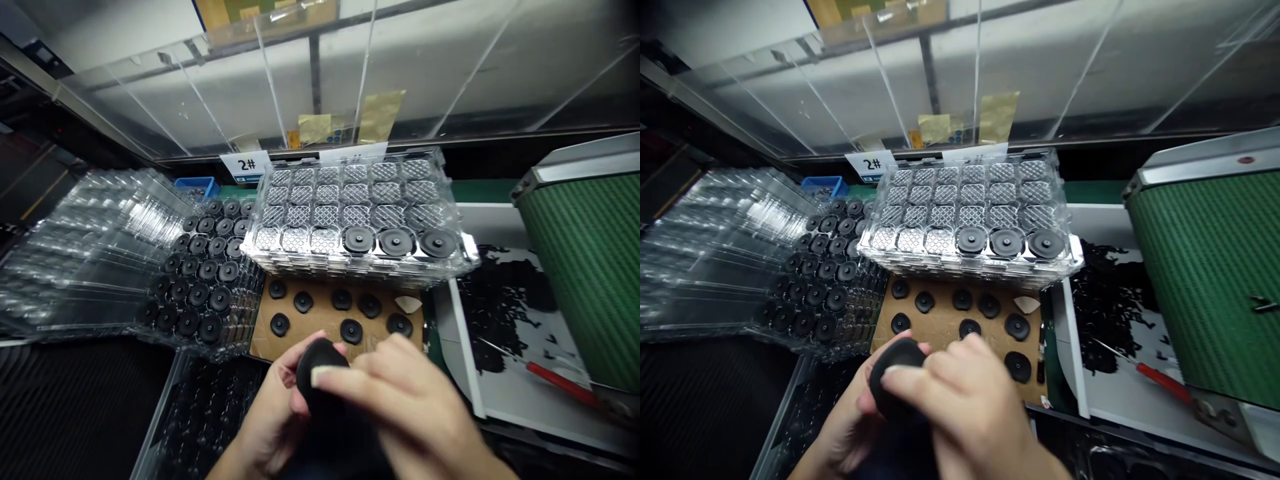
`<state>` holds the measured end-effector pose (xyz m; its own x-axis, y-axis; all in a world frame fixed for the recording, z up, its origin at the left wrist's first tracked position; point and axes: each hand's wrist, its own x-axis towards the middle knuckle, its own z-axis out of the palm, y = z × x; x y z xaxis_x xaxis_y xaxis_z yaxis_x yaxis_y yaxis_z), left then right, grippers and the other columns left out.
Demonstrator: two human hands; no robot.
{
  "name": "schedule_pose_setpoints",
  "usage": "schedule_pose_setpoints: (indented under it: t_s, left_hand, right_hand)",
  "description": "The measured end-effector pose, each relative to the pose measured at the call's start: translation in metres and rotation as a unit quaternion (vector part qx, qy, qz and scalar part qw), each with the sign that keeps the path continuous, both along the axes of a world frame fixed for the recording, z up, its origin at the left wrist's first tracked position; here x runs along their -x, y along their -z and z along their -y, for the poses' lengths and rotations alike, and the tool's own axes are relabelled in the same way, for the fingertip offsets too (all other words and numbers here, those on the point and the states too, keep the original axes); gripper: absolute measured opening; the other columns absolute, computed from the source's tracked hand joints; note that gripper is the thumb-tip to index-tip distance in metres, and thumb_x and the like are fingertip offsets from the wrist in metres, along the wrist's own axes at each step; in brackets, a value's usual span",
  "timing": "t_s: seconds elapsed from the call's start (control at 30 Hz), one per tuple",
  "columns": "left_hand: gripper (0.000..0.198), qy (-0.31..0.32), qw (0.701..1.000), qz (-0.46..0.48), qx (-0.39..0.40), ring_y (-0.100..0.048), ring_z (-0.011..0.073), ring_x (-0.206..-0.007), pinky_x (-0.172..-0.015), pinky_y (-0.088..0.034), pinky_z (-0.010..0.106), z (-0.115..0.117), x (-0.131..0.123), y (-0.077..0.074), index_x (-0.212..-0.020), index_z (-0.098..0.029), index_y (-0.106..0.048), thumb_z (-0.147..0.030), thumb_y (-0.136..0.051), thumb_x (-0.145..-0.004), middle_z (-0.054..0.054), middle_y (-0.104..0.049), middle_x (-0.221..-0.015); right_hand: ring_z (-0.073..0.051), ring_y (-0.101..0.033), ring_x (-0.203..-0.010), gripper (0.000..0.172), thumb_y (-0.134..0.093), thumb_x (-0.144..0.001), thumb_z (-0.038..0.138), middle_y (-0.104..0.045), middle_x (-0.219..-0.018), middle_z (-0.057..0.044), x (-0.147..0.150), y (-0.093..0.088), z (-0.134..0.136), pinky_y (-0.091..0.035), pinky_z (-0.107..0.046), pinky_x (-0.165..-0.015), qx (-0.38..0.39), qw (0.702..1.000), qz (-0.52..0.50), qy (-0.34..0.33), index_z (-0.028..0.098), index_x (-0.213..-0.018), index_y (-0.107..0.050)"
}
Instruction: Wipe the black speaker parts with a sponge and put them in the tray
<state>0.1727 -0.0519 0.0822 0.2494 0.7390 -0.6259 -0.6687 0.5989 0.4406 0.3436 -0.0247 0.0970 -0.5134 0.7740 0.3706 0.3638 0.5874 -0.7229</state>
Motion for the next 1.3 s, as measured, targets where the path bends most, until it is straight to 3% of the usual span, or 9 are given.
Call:
schedule_pose_setpoints:
  t_s: [0.2,0.4,0.5,0.6,0.7,0.83,0.93,1.1,1.3]
  left_hand:
    - [0.065,-0.011,0.999,-0.039,-0.007,-0.065,0.023,-0.094,-0.089,-0.046,0.032,0.004,0.001,-0.003,-0.098,-0.024,-0.07,-0.035,-0.086,-0.036,0.006,-0.073,-0.1]
    - [0.066,-0.087,0.996,-0.032,0.009,-0.067,0.0218,-0.093,-0.085,-0.049,0.028,0.006,0.005,0.006,-0.1,-0.024,-0.069,-0.03,-0.087,-0.037,0.006,-0.072,-0.105]
    - [0.065,-0.097,0.995,-0.024,0.014,-0.067,0.023,-0.092,-0.083,-0.051,0.028,0.007,0.008,0.006,-0.099,-0.024,-0.069,-0.029,-0.087,-0.037,0.006,-0.072,-0.105]
    - [0.066,-0.095,0.995,-0.019,0.005,-0.068,0.0228,-0.091,-0.081,-0.052,0.026,0.008,0.007,0.01,-0.101,-0.024,-0.068,-0.03,-0.087,-0.038,0.007,-0.071,-0.106]
    - [0.066,-0.086,0.996,-0.021,-0.01,-0.067,0.023,-0.091,-0.079,-0.052,0.027,0.01,0.003,0.012,-0.101,-0.024,-0.068,-0.032,-0.087,-0.038,0.006,-0.072,-0.105]
    - [0.062,-0.059,0.996,-0.055,-0.037,-0.064,0.0233,-0.098,-0.087,-0.048,0.029,0.014,0.002,0.009,-0.102,-0.023,-0.068,-0.038,-0.084,-0.043,0.007,-0.071,-0.105]
    - [0.058,-0.067,0.996,-0.054,-0.035,-0.063,0.0228,-0.1,-0.087,-0.048,0.029,0.015,0.007,0.01,-0.104,-0.029,-0.067,-0.038,-0.082,-0.048,0.002,-0.07,-0.108]
    - [0.06,-0.007,0.999,-0.019,-0.037,-0.056,0.0274,-0.111,-0.105,-0.032,0.04,0.019,0.006,0.02,-0.108,-0.025,-0.065,-0.044,-0.079,-0.053,0.006,-0.07,-0.102]
    - [0.065,0.104,0.993,-0.036,-0.045,-0.053,0.0318,-0.114,-0.106,-0.03,0.042,0.021,0.001,0.019,-0.106,-0.017,-0.066,-0.048,-0.079,-0.05,0.012,-0.066,-0.113]
  right_hand:
    - [-0.017,-0.057,-0.066,0.03,-0.047,-0.089,0.017,-0.07,-0.083,-0.004,0.001,0.009,-0.004,-0.043,-0.031,-0.061,0.024,0.996,-0.088,0.004,0.021,-0.117,-0.058]
    - [-0.021,-0.067,-0.078,0.019,-0.059,-0.082,0.034,-0.073,-0.088,-0.005,-0.001,0.062,-0.001,-0.053,-0.029,-0.068,0.391,0.902,-0.166,0.081,0.022,-0.089,-0.072]
    - [-0.026,-0.068,-0.087,0.027,-0.061,-0.079,0.041,-0.074,-0.092,-0.007,-0.001,0.083,0.013,-0.054,-0.035,-0.078,0.464,0.863,-0.163,0.116,0.02,-0.09,-0.073]
    - [-0.026,-0.065,-0.096,0.026,-0.059,-0.081,0.04,-0.072,-0.101,-0.006,0.002,0.073,0.021,-0.052,-0.036,-0.084,0.401,0.886,-0.13,0.193,0.022,-0.095,-0.071]
    - [-0.021,-0.063,-0.094,0.025,-0.053,-0.087,0.029,-0.068,-0.106,-0.003,0.011,0.04,0.02,-0.052,-0.03,-0.078,0.217,0.937,-0.128,0.242,0.027,-0.109,-0.063]
    - [-0.016,-0.062,-0.075,0.033,-0.047,-0.087,0.011,-0.069,-0.092,-0.005,0.032,0.007,0.014,-0.048,-0.03,-0.072,0.015,0.988,-0.132,0.077,0.019,-0.118,-0.055]
    - [-0.015,-0.061,-0.071,0.026,-0.045,-0.085,0.007,-0.07,-0.086,-0.003,0.043,0.001,0.01,-0.045,-0.029,-0.067,0.055,0.997,-0.058,-0.004,0.017,-0.104,-0.06]
    - [-0.017,-0.059,-0.067,0.027,-0.042,-0.087,0.01,-0.068,-0.079,-0.008,0.044,0.001,0.004,-0.043,-0.033,-0.065,-0.014,0.997,-0.065,0.044,0.009,-0.109,-0.058]
    - [-0.012,-0.062,-0.078,0.029,-0.048,-0.085,0.006,-0.069,-0.087,-0.001,0.026,-0.006,0.0,-0.046,-0.026,-0.077,0.096,0.987,-0.045,-0.12,0.017,-0.109,-0.057]
